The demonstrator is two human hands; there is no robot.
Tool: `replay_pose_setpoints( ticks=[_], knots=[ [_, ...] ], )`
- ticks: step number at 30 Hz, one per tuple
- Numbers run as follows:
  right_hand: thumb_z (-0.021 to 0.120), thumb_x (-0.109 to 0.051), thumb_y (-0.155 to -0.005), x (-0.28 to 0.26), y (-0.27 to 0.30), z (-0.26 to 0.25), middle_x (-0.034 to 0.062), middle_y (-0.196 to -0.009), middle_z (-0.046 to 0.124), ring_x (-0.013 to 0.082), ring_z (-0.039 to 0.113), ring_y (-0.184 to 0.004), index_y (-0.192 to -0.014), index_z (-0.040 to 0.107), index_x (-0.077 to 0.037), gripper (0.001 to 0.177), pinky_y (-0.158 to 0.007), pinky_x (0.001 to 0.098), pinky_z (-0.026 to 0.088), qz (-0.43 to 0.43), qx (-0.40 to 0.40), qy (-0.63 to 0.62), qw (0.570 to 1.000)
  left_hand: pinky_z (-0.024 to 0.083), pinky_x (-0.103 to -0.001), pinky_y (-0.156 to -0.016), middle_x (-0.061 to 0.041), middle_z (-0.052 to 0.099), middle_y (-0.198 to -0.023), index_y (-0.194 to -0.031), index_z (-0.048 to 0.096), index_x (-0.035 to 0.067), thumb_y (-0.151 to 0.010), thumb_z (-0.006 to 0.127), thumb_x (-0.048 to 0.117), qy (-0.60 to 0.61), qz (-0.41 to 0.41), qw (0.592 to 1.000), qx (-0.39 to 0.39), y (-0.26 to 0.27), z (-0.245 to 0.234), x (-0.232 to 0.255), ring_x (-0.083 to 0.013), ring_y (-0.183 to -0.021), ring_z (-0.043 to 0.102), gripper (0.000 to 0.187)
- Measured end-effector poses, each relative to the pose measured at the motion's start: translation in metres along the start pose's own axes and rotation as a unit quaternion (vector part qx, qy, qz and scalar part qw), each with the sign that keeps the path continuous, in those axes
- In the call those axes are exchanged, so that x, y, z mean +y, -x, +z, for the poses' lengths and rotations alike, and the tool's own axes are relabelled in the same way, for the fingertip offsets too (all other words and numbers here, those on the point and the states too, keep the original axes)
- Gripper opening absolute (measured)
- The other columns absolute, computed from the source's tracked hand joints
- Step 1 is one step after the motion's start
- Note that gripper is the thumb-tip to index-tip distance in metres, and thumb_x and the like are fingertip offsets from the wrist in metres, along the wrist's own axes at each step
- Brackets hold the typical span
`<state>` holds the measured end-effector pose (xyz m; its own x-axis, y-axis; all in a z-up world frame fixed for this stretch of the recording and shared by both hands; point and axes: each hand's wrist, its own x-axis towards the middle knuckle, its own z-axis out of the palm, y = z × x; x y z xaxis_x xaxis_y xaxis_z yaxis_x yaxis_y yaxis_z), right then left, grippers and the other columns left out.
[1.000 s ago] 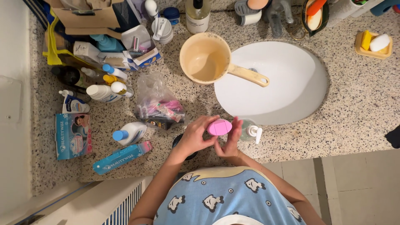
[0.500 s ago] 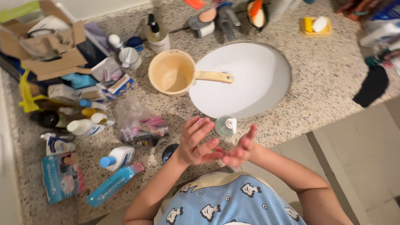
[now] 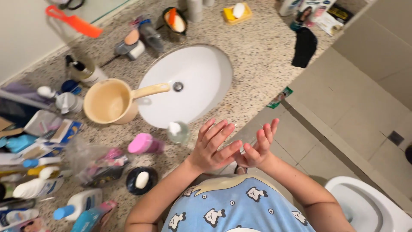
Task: Organizing and checking various skincare and toiletry products on a bathroom counter.
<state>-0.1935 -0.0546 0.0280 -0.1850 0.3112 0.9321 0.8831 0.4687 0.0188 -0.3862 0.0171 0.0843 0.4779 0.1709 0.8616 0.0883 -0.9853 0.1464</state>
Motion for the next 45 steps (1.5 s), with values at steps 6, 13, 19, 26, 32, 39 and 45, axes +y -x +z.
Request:
replay_pose_setpoints(
  ticks=[6, 13, 19, 26, 32, 39, 45],
  knots=[
    [0.066, -0.024, -0.098, 0.067, 0.024, -0.068, 0.0176, -0.17, 0.02, 0.0414, 0.019, -0.158, -0.155, 0.037, -0.019, 0.064, -0.126, 0.0724, 0.01, 0.022, -0.018, 0.017, 0.999, 0.034, -0.052, -0.125, -0.012, 0.047, -0.154, -0.146, 0.05, 0.021, -0.1, 0.075, 0.024, 0.032, -0.014, 0.999, -0.001, -0.037, 0.102, 0.027, -0.0308, -0.144, 0.048, 0.053],
    [0.07, -0.011, -0.087, 0.149, 0.07, -0.136, 0.019, -0.168, 0.024, 0.0431, 0.025, -0.157, -0.153, 0.04, -0.018, 0.073, -0.126, 0.072, 0.01, 0.07, -0.046, 0.022, 0.996, 0.033, -0.053, -0.124, -0.013, 0.048, -0.154, -0.147, 0.052, 0.019, -0.098, 0.072, 0.021, 0.051, -0.013, 0.999, -0.011, -0.07, 0.213, 0.053, -0.0316, -0.143, 0.048, 0.053],
    [0.074, -0.012, -0.084, 0.198, 0.091, -0.155, 0.0201, -0.167, 0.025, 0.0434, 0.027, -0.156, -0.152, 0.04, -0.016, 0.077, -0.125, 0.0726, 0.009, 0.102, -0.065, 0.023, 0.992, 0.034, -0.054, -0.123, -0.015, 0.048, -0.154, -0.146, 0.052, 0.017, -0.097, 0.073, 0.019, 0.07, -0.019, 0.997, -0.021, -0.09, 0.274, 0.049, -0.0326, -0.143, 0.049, 0.054],
    [0.077, -0.016, -0.085, 0.265, 0.105, -0.145, 0.0204, -0.166, 0.027, 0.0434, 0.029, -0.154, -0.152, 0.042, -0.016, 0.076, -0.124, 0.0723, 0.011, 0.119, -0.069, 0.045, 0.989, 0.036, -0.055, -0.122, -0.015, 0.047, -0.153, -0.145, 0.051, 0.017, -0.096, 0.074, 0.019, 0.075, -0.016, 0.996, -0.052, -0.124, 0.326, 0.013, -0.0328, -0.143, 0.049, 0.054],
    [0.078, -0.018, -0.088, 0.33, 0.1, -0.131, 0.0198, -0.166, 0.027, 0.0434, 0.03, -0.154, -0.153, 0.042, -0.015, 0.075, -0.124, 0.0727, 0.011, 0.109, -0.105, 0.069, 0.986, 0.037, -0.057, -0.121, -0.017, 0.046, -0.154, -0.146, 0.05, 0.014, -0.096, 0.073, 0.018, 0.103, -0.035, 0.992, -0.065, -0.15, 0.37, -0.029, -0.0351, -0.143, 0.049, 0.056],
    [0.078, -0.018, -0.089, 0.385, 0.098, -0.116, 0.0192, -0.166, 0.026, 0.0435, 0.032, -0.153, -0.154, 0.042, -0.017, 0.075, -0.124, 0.0717, 0.012, 0.12, -0.125, 0.072, 0.982, 0.036, -0.055, -0.121, -0.017, 0.046, -0.155, -0.148, 0.048, 0.015, -0.095, 0.074, 0.017, 0.134, -0.041, 0.988, -0.07, -0.176, 0.409, -0.073, -0.0357, -0.143, 0.05, 0.059],
    [0.079, -0.021, -0.089, 0.441, 0.115, -0.11, 0.0191, -0.166, 0.027, 0.0448, 0.034, -0.151, -0.156, 0.039, -0.019, 0.078, -0.123, 0.0727, 0.012, 0.109, -0.139, 0.049, 0.983, 0.035, -0.056, -0.121, -0.016, 0.046, -0.156, -0.147, 0.048, 0.015, -0.095, 0.076, 0.018, 0.151, -0.05, 0.985, -0.068, -0.186, 0.453, -0.095, -0.0359, -0.142, 0.05, 0.06]
  ],
)
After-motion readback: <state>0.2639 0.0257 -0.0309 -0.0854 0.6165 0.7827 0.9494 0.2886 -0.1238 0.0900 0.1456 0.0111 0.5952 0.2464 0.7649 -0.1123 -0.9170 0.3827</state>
